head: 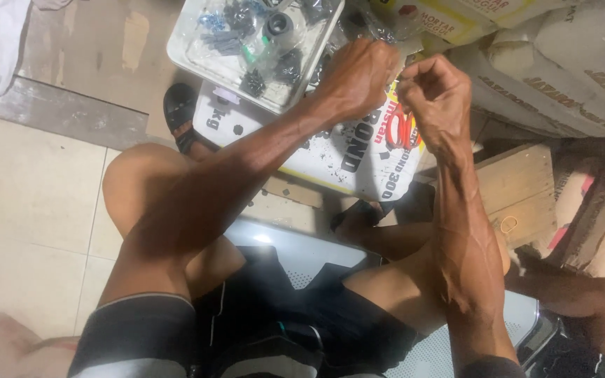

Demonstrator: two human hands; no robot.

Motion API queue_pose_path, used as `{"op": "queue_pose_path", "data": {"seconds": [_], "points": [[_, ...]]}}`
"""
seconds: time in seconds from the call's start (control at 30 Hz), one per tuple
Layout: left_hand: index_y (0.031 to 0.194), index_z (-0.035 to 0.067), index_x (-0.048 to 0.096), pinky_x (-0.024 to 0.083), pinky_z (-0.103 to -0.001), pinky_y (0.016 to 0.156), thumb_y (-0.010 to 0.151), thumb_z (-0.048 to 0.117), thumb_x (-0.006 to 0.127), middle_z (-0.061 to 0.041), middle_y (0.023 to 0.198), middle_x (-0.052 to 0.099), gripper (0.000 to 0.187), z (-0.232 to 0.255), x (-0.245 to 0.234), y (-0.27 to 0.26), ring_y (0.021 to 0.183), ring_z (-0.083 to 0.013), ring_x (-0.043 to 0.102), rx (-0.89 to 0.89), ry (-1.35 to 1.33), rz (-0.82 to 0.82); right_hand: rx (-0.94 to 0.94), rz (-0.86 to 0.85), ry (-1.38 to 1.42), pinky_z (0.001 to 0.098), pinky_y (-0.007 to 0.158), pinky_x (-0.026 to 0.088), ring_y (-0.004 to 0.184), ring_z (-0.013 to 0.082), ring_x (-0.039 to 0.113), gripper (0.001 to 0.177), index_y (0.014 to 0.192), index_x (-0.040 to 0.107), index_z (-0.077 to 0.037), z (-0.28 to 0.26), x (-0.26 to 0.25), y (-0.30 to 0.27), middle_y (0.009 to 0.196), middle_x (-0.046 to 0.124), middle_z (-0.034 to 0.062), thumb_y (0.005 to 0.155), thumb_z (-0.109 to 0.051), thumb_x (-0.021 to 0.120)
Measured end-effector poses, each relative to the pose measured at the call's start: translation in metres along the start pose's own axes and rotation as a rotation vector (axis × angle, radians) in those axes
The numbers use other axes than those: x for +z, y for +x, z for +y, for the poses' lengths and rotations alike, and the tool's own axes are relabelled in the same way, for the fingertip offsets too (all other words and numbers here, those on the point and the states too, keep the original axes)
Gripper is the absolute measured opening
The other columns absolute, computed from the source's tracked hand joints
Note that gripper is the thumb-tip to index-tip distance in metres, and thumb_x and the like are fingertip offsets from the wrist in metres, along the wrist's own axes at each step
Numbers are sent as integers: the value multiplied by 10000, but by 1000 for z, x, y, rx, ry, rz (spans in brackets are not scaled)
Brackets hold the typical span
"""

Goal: Sorting small plastic gears and components from a tray into a plastic bag.

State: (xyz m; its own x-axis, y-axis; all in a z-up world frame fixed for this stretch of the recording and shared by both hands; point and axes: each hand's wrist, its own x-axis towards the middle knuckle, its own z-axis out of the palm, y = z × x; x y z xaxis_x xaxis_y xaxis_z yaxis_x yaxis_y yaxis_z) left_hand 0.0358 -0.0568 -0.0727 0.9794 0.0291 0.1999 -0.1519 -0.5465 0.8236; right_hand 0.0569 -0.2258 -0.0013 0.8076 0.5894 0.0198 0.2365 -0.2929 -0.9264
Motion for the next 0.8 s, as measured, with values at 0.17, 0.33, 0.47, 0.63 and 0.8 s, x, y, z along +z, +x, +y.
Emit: {"op": "queue_pose_path", "data": {"seconds": [0.17,0.33,0.47,0.63,0.8], "points": [[657,151,525,405,-280,379,903,-50,452,56,526,476,327,8,-8,-15,431,-109,447,-95,-13,22,4,17,-38,267,754,590,807,156,635,101,1027,630,-47,0,13,-1,992,660,76,1037,44,673],[844,139,578,518,-281,416,881,188,772,-62,881,569,204,20,-20,-12,662,-157,630,-147,-57,268,-176,232,-347,283,654,596,754,174,653,104,1007,654,-31,1,22,0,936,696,93,1013,42,727],[724,147,649,561,-295,493,873,62,678,-13,718,703,174,-7,-11,-5,597,-133,657,-117,-120,163,-247,191,-367,287,656,613,763,203,678,94,1027,677,10,0,29,3,954,707,135,997,69,744],[684,112,624,421,-230,268,853,-25,536,40,477,560,234,-26,-3,-16,336,-60,471,-51,-71,159,-237,102,-400,293,633,606,695,178,630,97,945,668,-1,4,30,-4,867,679,108,934,94,649],[694,90,609,379,-234,271,1019,-57,460,-51,558,638,387,-20,-8,-38,367,-104,490,-370,64,-114,43,51,-457,246,607,559,660,109,566,138,934,615,-102,10,12,-10,805,592,-7,990,3,686]]}}
